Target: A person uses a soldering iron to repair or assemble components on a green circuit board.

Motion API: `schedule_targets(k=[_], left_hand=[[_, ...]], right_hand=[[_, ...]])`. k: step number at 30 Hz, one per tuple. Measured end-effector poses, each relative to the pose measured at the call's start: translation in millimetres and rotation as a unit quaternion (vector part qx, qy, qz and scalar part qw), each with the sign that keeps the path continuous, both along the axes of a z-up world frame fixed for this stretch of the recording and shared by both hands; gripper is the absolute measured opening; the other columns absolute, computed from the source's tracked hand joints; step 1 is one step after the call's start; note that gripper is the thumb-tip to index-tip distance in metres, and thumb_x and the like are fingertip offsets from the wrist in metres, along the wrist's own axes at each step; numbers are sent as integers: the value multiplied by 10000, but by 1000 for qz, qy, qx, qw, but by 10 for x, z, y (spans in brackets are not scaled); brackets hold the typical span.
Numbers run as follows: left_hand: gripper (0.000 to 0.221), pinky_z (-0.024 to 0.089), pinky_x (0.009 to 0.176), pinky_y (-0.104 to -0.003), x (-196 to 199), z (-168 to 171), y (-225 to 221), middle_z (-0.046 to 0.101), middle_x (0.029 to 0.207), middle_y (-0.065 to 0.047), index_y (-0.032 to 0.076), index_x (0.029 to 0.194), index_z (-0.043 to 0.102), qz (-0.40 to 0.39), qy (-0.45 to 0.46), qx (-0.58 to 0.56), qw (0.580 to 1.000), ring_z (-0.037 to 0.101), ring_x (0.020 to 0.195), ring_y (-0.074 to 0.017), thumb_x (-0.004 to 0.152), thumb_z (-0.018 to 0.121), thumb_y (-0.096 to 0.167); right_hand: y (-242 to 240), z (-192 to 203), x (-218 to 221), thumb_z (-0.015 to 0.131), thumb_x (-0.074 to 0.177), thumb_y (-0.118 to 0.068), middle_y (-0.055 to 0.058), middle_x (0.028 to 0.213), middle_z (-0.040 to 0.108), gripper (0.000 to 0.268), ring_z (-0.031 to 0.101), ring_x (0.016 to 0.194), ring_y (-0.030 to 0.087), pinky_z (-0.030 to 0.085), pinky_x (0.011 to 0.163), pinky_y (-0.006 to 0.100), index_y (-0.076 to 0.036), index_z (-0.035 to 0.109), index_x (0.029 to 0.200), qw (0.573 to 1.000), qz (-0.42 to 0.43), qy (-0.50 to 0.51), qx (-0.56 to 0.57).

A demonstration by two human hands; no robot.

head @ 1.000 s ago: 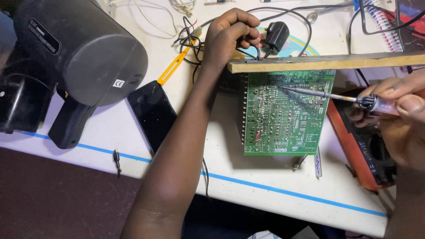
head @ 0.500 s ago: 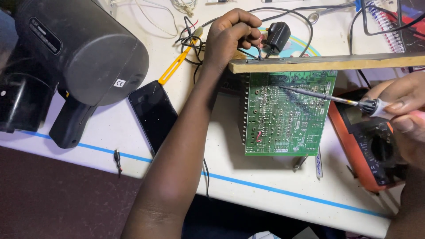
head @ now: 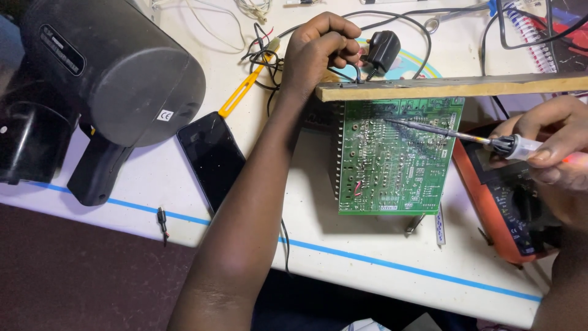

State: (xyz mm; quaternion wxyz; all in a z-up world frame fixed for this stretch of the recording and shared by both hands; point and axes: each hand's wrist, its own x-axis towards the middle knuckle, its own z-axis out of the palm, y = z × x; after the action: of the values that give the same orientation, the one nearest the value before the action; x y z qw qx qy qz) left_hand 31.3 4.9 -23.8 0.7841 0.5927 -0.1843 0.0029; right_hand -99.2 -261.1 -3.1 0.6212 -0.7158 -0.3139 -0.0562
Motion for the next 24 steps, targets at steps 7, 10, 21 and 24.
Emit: schedule_targets(k=[7, 10, 21, 24], left_hand=[[124, 436, 452, -199, -13, 24, -2, 589, 565, -109, 14, 713, 581, 7, 5, 10, 1000, 588, 509, -162, 622, 497, 21], [115, 431, 452, -202, -17, 28, -3, 588, 553, -122, 19, 703, 581, 9, 7, 8, 1000, 585, 513, -159, 618, 504, 24], [117, 440, 454, -201, -3, 7, -1, 587, 565, -113, 13, 718, 582, 4, 7, 2, 1000, 581, 512, -160, 634, 501, 15], [123, 437, 455, -196, -21, 28, -2, 585, 566, -111, 7, 721, 581, 5, 12, 3, 1000, 578, 511, -157, 632, 496, 14]], right_hand=[[-35, 28, -33, 492, 727, -389, 5, 616, 385, 121, 577, 680, 142, 292, 407, 45, -281, 522, 772, 999, -13, 9, -34], [-188, -117, -18, 467, 751, -377, 21, 732, 402, 82, 561, 824, 192, 523, 833, 276, -300, 495, 758, 996, -32, -45, -66], [-20, 10, -24, 507, 745, -405, -5, 750, 389, 114, 585, 721, 164, 436, 621, 167, -295, 515, 769, 999, -17, -7, -32], [-1, -2, -6, 517, 740, -379, -15, 657, 383, 91, 575, 621, 149, 440, 536, 148, -296, 524, 778, 1000, -3, 1, -13]])
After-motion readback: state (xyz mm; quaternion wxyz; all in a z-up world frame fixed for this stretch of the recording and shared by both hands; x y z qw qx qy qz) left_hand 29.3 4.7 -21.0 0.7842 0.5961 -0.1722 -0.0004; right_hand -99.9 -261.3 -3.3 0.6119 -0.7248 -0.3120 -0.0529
